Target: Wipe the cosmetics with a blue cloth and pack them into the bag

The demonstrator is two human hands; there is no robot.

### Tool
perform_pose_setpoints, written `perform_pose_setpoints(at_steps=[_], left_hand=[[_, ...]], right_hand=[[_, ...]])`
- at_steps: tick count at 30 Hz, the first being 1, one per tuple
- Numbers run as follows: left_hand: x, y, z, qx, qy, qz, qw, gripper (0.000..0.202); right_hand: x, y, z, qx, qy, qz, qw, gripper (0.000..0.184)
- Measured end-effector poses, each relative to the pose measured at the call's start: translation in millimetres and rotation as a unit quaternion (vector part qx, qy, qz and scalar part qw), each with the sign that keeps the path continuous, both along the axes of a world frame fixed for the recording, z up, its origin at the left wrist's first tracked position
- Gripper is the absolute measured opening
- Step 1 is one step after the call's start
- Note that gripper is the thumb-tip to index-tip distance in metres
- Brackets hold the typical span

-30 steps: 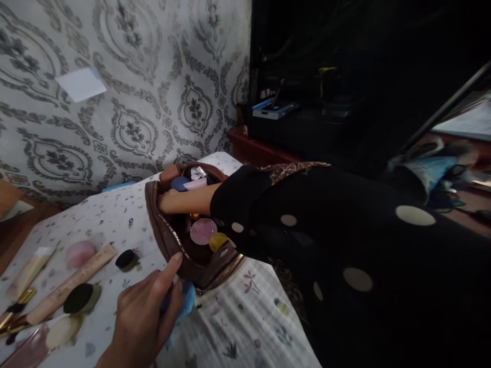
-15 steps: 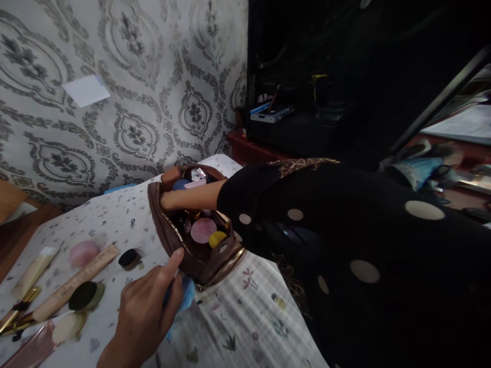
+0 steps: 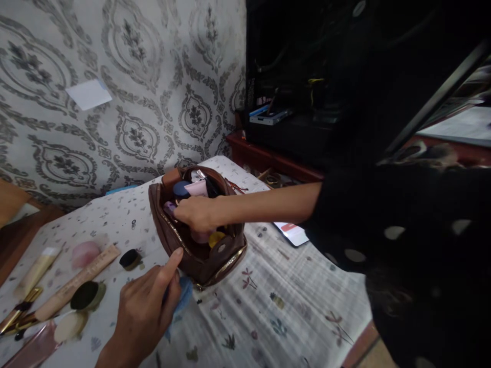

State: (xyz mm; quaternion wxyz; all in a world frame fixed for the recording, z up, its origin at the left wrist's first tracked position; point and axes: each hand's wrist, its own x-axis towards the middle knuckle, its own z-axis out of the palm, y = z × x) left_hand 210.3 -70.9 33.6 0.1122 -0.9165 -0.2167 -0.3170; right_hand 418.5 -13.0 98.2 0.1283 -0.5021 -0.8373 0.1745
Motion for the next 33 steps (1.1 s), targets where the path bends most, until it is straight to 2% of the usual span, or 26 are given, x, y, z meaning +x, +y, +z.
perform_pose_setpoints(at_steps=[4,8,11,18,21,25,27,29,33], left_hand=[[0,0,-1.7,-0.008,-0.01,-0.001,1.0,0.044],[0,-1,-1.0,0.001,-0.005,0.006,1.0,0.048],[2,0,-0.4,-0.004,-0.003,0.006,1.0,0.048],[3,0,6.8,0.001,0.009,0.001,1.0,0.041],[2,-1,19.2,-0.002,0.022,-0.016,1.0,0.037],[11,1,47.5,-0.045,0.034,-0.028,0.998,0.022],[22,4,62.2,-0.04,0.031,-0.008,0.999,0.014],[33,8,73.2,-0.008,0.034,0.025,0.999,0.015],[49,15,79.8,0.024,0.111,0.103,0.988,0.023]], right_hand=[[10,-4,0.7,-0.007,-0.091,0.039,0.995,0.03],[24,-24,15.9,0.042,-0.079,0.0,0.996,0.029],[31,-36,25.0,0.035,-0.092,-0.016,0.995,0.028],[36,-37,19.8,0.012,-0.116,-0.012,0.993,0.029],[37,-35,16.1,0.014,-0.111,-0.008,0.994,0.03],[37,-35,11.2,0.036,-0.077,0.006,0.996,0.034],[35,-37,8.6,0.049,-0.056,0.005,0.997,0.035],[31,-39,5.9,0.05,-0.029,-0.001,0.998,0.039],[21,-45,-0.7,0.02,0.034,-0.008,0.999,0.049]])
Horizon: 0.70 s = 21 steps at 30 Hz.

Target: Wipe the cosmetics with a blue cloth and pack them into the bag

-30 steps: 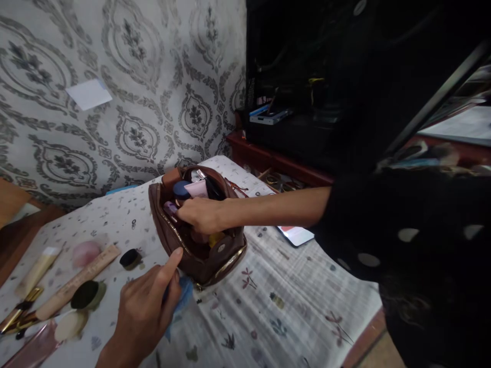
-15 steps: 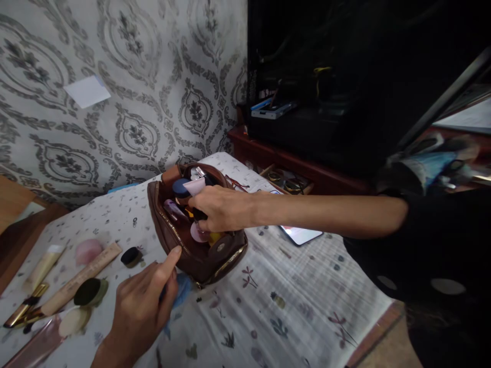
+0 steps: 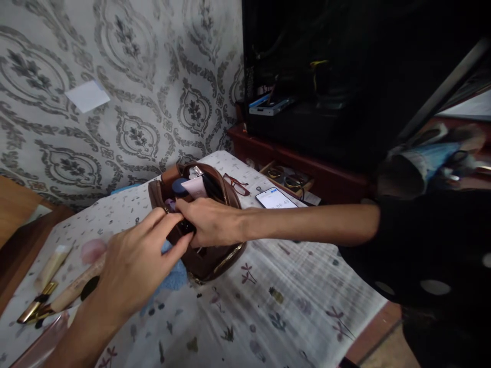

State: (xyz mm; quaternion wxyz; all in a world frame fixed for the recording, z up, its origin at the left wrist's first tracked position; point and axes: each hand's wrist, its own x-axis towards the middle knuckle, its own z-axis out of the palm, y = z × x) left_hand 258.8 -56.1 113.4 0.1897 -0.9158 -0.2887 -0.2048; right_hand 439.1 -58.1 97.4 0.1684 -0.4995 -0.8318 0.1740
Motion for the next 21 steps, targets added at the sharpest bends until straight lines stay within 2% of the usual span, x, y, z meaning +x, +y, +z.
perform_pose_setpoints(at_steps=[6,10,12,14,17,21], left_hand=[[2,1,0.6,-0.051,0.066,0.069,0.994,0.016],[5,1,8.9,-0.052,0.101,0.076,0.991,0.013],[7,3,13.0,-0.031,0.117,0.064,0.991,0.012],[7,5,15.1,-0.007,0.129,0.048,0.99,0.012],[5,7,13.6,-0.011,0.133,0.034,0.99,0.014],[-2,4,8.1,-0.018,0.128,0.065,0.99,0.019]], right_hand=[[-5,0,-7.8,-0.033,0.021,-0.007,0.999,0.051],[-7,1,-7.1,-0.024,0.0,0.035,0.999,0.026],[-8,1,-4.7,-0.03,-0.006,0.043,0.999,0.021],[-7,-1,-2.1,-0.053,-0.009,0.036,0.998,0.023],[-2,-1,1.1,-0.101,0.0,0.025,0.995,0.035],[8,5,9.0,-0.151,0.001,0.08,0.985,0.038]])
